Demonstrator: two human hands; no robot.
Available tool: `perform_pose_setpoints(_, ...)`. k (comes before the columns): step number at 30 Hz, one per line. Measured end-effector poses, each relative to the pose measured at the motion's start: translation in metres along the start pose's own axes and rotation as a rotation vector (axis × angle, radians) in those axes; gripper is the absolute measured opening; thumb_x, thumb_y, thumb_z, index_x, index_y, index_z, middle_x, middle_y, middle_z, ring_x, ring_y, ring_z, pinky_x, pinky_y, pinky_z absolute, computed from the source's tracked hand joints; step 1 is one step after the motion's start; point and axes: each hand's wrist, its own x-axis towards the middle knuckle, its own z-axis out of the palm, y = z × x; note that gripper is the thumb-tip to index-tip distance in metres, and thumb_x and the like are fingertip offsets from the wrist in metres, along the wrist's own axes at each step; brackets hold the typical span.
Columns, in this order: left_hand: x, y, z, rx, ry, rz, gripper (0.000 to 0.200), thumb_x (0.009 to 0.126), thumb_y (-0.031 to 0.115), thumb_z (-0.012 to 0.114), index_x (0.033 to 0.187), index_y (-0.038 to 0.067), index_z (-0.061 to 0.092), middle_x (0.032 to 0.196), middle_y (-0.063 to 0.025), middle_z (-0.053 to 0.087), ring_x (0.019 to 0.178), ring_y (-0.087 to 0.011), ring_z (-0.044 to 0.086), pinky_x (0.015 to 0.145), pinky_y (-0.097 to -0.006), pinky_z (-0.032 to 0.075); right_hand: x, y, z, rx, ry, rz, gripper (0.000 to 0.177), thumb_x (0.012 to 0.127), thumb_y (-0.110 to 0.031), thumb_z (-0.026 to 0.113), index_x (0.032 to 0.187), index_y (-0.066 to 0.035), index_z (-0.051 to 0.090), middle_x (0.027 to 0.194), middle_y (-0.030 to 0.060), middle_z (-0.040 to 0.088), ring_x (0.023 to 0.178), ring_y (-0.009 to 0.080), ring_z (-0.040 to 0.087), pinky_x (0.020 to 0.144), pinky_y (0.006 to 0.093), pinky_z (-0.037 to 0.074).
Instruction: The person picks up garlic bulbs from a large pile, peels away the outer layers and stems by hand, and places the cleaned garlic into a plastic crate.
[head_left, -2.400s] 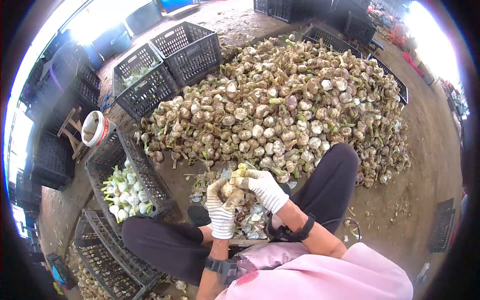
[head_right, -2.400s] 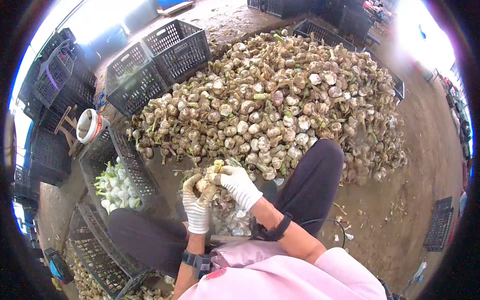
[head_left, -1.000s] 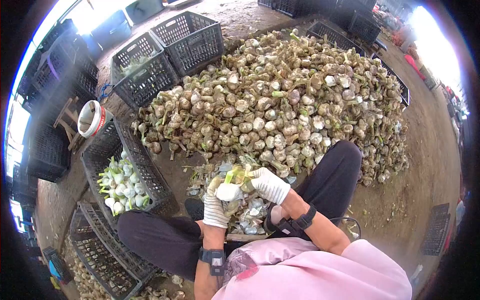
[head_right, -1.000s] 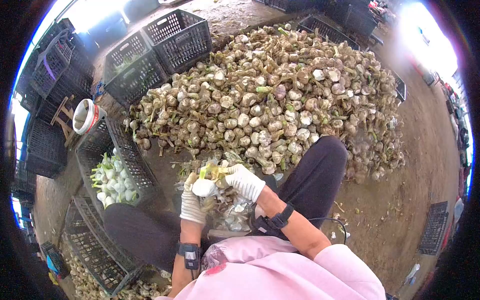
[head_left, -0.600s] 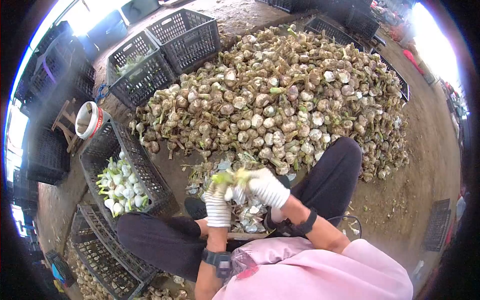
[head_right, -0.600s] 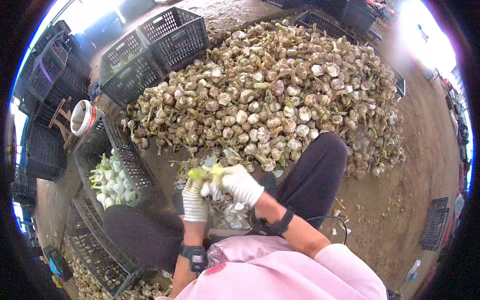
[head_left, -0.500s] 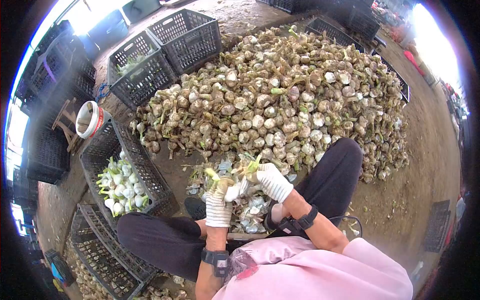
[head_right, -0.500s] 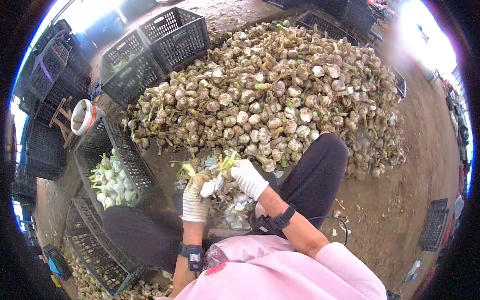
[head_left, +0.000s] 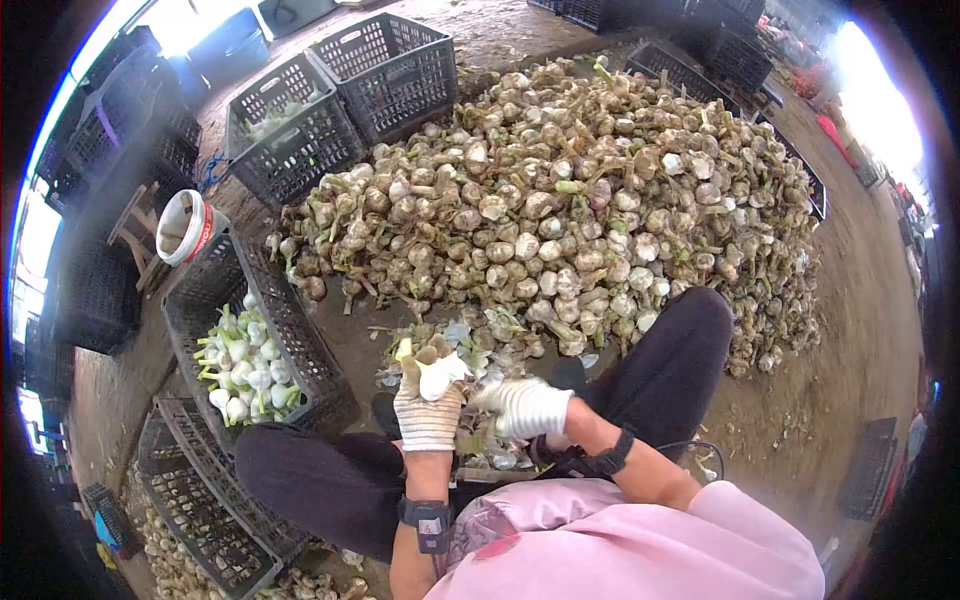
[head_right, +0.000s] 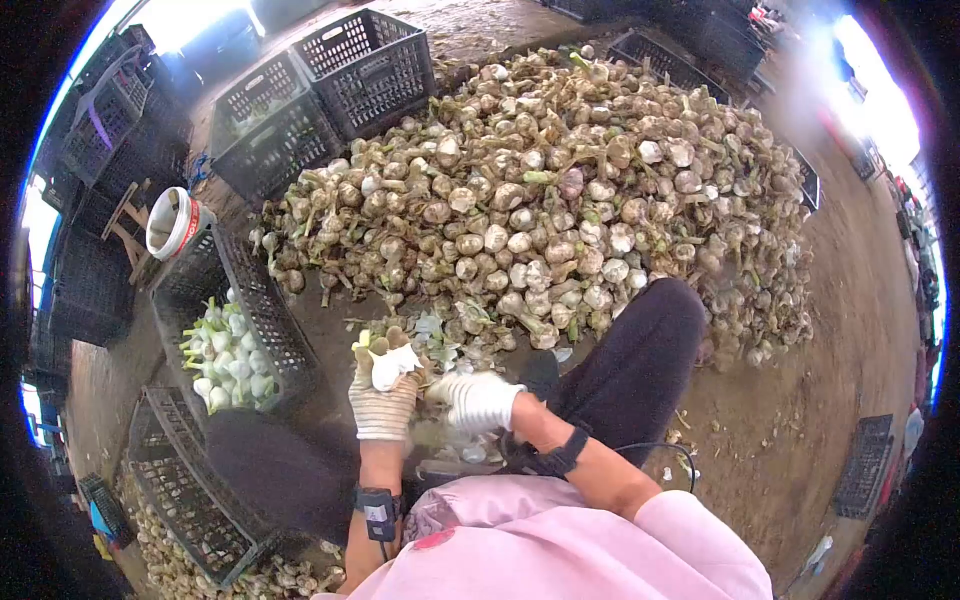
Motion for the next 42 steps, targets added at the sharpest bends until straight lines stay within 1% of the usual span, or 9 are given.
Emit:
perform_pose_setpoints(4,-0.01,0.0,0.016,0.319,-0.048,0.023,0.031,0.086,0.031,0.063,0.093,0.001,0.06,0.113,-0.0138,0.058,0.106,-0.0235,0.054,0.088,-0.0398,0.047,0.0,-0.033,-0.044,0.873,0.252,0.3,0.03,0.073,-0.013,0.064,0.1,0.001,0.062,0.071,0.0074,0.063,0.058,0.0161,0.056,0.053,0.0307,0.045)
perform_pose_setpoints(8,0.011,-0.016,0.002,0.664,0.15,0.192,0.017,0.083,0.017,0.067,0.092,0.003,0.061,0.092,-0.0072,0.063,0.081,-0.0167,0.062,0.072,-0.0312,0.052,0.007,-0.028,-0.034,0.702,0.439,0.302,0.016,0.074,-0.015,0.062,0.085,-0.003,0.063,0.068,0.0034,0.061,0.055,0.0099,0.054,0.046,0.0287,0.042)
perform_pose_setpoints(12,0.008,-0.021,0.004,0.621,0.289,0.251,0.015,0.084,0.014,0.065,0.091,0.002,0.06,0.081,-0.0046,0.062,0.073,-0.0159,0.06,0.064,-0.0292,0.051,0.021,-0.024,-0.014,-0.249,0.644,0.084,0.017,0.067,-0.015,0.067,0.081,-0.006,0.065,0.083,0.0125,0.067,0.077,0.0246,0.063,0.065,0.0361,0.049)
perform_pose_setpoints(14,0.008,-0.014,-0.003,0.455,0.251,0.192,0.016,0.088,0.016,0.061,0.092,0.001,0.06,0.082,-0.0066,0.061,0.074,-0.0183,0.06,0.064,-0.0294,0.051,0.02,-0.007,-0.014,1.326,0.482,0.386,0.017,0.071,-0.018,0.066,0.084,-0.007,0.066,0.091,0.011,0.067,0.085,0.0257,0.061,0.071,0.0368,0.048)
perform_pose_setpoints(19,0.007,-0.003,0.003,0.511,0.136,0.092,0.014,0.088,0.013,0.057,0.093,0.0,0.06,0.087,-0.007,0.062,0.075,-0.0178,0.06,0.066,-0.0278,0.051,0.028,0.046,0.001,-0.062,0.236,0.509,0.042,0.077,-0.011,0.054,0.118,-0.007,0.054,0.117,0.0194,0.056,0.105,0.0369,0.054,0.09,0.04,0.044)
perform_pose_setpoints(22,0.011,-0.005,-0.009,0.91,0.147,0.095,0.013,0.087,0.005,0.055,0.098,0.002,0.061,0.086,-0.0052,0.063,0.073,-0.0131,0.059,0.063,-0.0251,0.049,0.023,0.009,-0.024,-0.126,0.785,0.08,0.056,0.069,0.001,0.051,0.124,-0.008,0.05,0.122,0.0195,0.052,0.104,0.0371,0.055,0.09,0.0376,0.046)
perform_pose_setpoints(26,0.017,-0.006,-0.035,1.143,-0.118,0.0,0.019,0.084,0.009,0.06,0.101,0.002,0.061,0.085,-0.0062,0.064,0.07,-0.0097,0.056,0.058,-0.0251,0.046,0.028,-0.041,-0.062,-0.243,0.468,-0.211,0.05,0.067,-0.004,0.059,0.117,-0.008,0.051,0.118,0.0155,0.054,0.095,0.0335,0.059,0.077,0.0398,0.05)
perform_pose_setpoints(30,-0.006,0.011,0.009,0.907,0.037,-0.288,0.014,0.085,0.012,0.06,0.093,0.002,0.063,0.077,-0.0075,0.064,0.066,-0.0134,0.06,0.06,-0.026,0.049,0.049,0.0,-0.037,-0.4,0.135,0.106,0.015,0.065,-0.013,0.062,0.079,-0.009,0.064,0.073,0.0109,0.062,0.081,0.0323,0.061,0.073,0.0387,0.05)
perform_pose_setpoints(42,0.021,0.0,-0.014,0.338,0.466,-0.003,0.02,0.085,0.023,0.058,0.086,0.003,0.057,0.074,-0.0088,0.059,0.065,-0.0207,0.057,0.059,-0.0331,0.048,0.043,-0.054,-0.007,-0.313,0.224,-0.034,0.038,0.07,-0.009,0.058,0.108,-0.01,0.056,0.087,0.0131,0.06,0.079,0.0338,0.059,0.067,0.0414,0.049)
